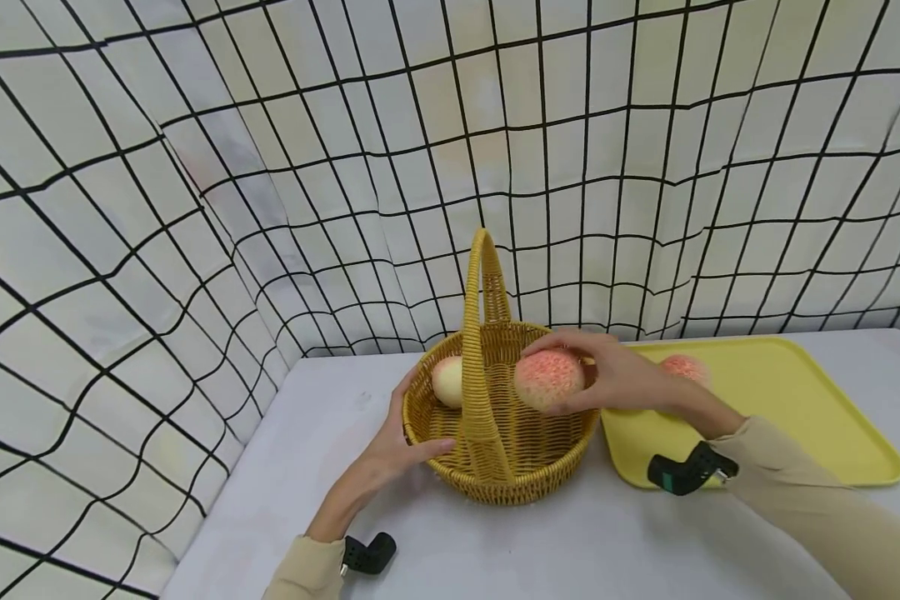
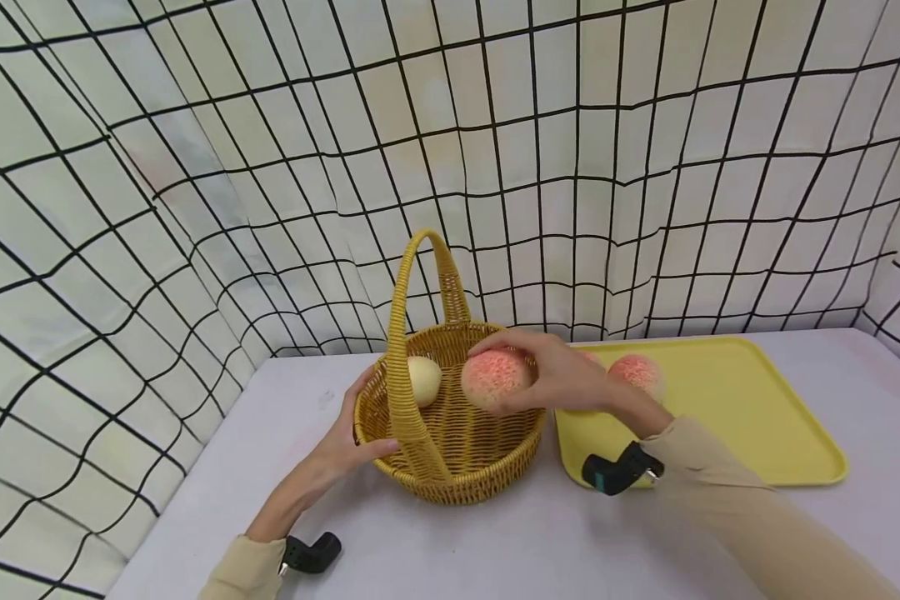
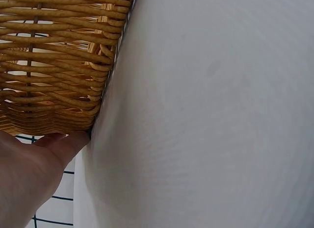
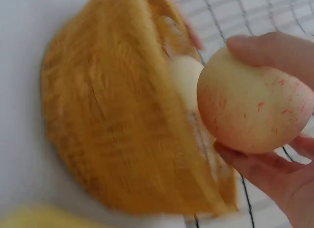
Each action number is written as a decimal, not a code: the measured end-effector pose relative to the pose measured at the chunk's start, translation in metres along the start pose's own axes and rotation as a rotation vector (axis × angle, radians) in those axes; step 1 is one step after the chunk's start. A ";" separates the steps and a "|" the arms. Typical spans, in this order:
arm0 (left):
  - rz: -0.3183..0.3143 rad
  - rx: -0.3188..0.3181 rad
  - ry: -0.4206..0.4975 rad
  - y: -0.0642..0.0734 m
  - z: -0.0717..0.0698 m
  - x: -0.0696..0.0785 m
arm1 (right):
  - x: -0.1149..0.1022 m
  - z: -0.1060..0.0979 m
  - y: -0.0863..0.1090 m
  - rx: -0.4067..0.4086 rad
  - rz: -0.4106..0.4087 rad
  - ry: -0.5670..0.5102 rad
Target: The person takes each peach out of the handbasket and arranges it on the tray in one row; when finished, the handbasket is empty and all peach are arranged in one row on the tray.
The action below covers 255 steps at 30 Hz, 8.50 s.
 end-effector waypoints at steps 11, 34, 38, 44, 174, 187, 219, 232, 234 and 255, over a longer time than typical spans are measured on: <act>0.001 -0.004 -0.003 -0.003 0.001 0.000 | 0.031 -0.087 0.080 0.240 0.071 0.077; 0.025 -0.006 0.006 -0.001 0.000 -0.002 | 0.133 -0.129 0.136 0.399 0.346 0.273; 0.024 -0.006 0.006 -0.001 0.000 -0.001 | 0.144 -0.124 0.136 0.360 0.372 0.293; 0.020 -0.009 -0.004 -0.001 0.000 -0.001 | 0.150 -0.118 0.137 0.323 0.393 0.315; -0.001 0.017 -0.015 0.001 0.001 0.000 | -0.027 -0.007 -0.040 -0.066 0.032 0.214; 0.033 0.001 -0.020 0.002 0.002 0.000 | 0.023 -0.118 0.097 0.336 0.115 0.282; 0.032 -0.005 0.011 0.000 0.003 0.000 | 0.178 -0.152 0.180 0.512 0.449 0.371; 0.037 -0.003 -0.006 0.001 0.001 -0.002 | 0.180 -0.140 0.183 0.530 0.542 0.354; 0.033 -0.002 -0.004 0.001 0.001 -0.002 | 0.181 -0.139 0.181 0.549 0.546 0.352; 0.009 0.003 -0.016 0.002 0.002 -0.001 | 0.179 -0.136 0.177 0.581 0.533 0.292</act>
Point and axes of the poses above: each hand's wrist, its own y-axis away from the middle knuckle, its own z-axis out of the palm, x = y × z, the point moved 1 cm from there along -y, towards the middle knuckle, and after that the axes turned 14 degrees about z, right-handed, at the moved point
